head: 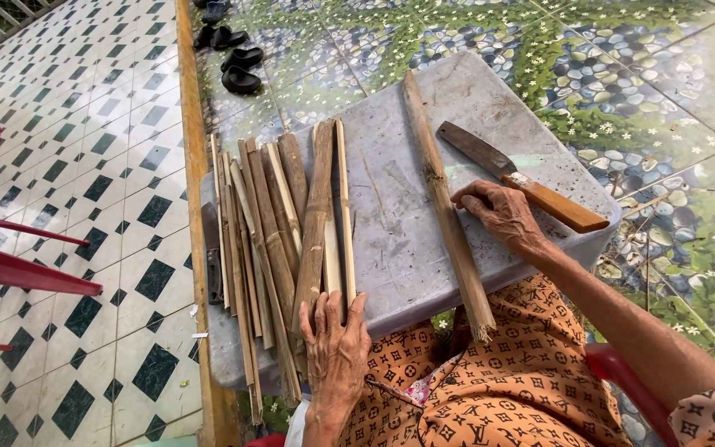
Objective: The person uses a machete to split bamboo sticks into thinner strips. They hold each stick with the left hand and strike it with the machete in the right hand, repeating the process for multiple sticks. The split pieces accumulate on the table.
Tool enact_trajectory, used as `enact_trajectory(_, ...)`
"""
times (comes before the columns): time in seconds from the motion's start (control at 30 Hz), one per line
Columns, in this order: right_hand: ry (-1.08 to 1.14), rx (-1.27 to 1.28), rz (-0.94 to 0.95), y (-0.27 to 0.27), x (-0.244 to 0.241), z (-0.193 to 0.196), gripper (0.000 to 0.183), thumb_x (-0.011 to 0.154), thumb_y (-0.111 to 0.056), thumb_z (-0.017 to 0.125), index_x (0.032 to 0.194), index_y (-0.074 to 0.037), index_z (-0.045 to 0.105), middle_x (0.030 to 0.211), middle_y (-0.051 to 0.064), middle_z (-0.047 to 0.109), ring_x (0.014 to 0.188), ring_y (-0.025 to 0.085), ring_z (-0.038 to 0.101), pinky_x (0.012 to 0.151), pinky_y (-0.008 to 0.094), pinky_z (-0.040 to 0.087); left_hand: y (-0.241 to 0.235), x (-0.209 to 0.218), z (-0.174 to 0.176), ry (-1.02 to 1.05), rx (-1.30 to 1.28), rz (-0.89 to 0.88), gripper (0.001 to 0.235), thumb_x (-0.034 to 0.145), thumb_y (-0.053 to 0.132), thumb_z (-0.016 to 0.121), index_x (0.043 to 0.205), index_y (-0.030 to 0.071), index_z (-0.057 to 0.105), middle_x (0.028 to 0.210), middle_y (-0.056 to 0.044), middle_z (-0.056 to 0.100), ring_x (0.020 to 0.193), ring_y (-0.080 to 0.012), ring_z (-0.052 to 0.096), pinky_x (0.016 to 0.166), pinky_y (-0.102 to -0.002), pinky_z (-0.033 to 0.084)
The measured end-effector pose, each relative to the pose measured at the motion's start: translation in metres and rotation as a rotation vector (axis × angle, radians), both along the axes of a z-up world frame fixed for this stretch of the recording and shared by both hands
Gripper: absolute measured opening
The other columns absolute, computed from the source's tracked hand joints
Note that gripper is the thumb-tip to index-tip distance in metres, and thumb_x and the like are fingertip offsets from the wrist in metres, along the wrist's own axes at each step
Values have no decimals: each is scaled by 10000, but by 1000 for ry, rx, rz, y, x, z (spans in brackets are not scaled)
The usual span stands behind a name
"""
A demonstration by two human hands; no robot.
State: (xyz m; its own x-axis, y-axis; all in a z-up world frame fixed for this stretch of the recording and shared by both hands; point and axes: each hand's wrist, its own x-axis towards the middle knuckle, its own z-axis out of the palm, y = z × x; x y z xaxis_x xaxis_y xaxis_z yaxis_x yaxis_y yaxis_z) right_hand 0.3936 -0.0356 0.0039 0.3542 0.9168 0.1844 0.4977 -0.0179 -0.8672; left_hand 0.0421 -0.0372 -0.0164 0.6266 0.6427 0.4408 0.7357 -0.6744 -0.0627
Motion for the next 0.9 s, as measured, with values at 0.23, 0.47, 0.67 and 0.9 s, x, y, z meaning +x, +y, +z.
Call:
enact_trajectory(0.23,-8,-2,-13,3,3,-5,214,1014,-171,581,1061,-130,785,1062,28,799,989,164,751,843,295,564,-1,1,1,-15,-7,-12,565,858,165,743,1401,188,587,1364,-143,496,1337,-360,474,1221,-628,250)
enact_trajectory(0.47,-20,16,-9,3,4,-6,196,1007,-175,601,1058,-138,786,1064,22,803,989,162,759,834,290,573,-1,1,0,-1,-3,0,536,883,184,710,1404,199,580,1362,-142,497,1345,-358,467,1230,-624,243)
enact_trajectory(0.67,-69,110,18,5,7,-19,187,1019,-161,595,1070,-114,768,1055,47,800,947,178,768,804,307,611,-1,1,-1,47,-76,35,542,856,182,721,1374,225,567,1381,-127,455,1354,-372,428,1224,-662,214)
enact_trajectory(0.9,-12,71,8,5,5,-12,186,995,-170,605,1020,-127,785,1030,23,817,926,162,780,786,291,605,15,-6,-36,83,17,56,636,773,241,758,1381,277,573,1344,-121,506,1332,-360,457,1195,-652,262)
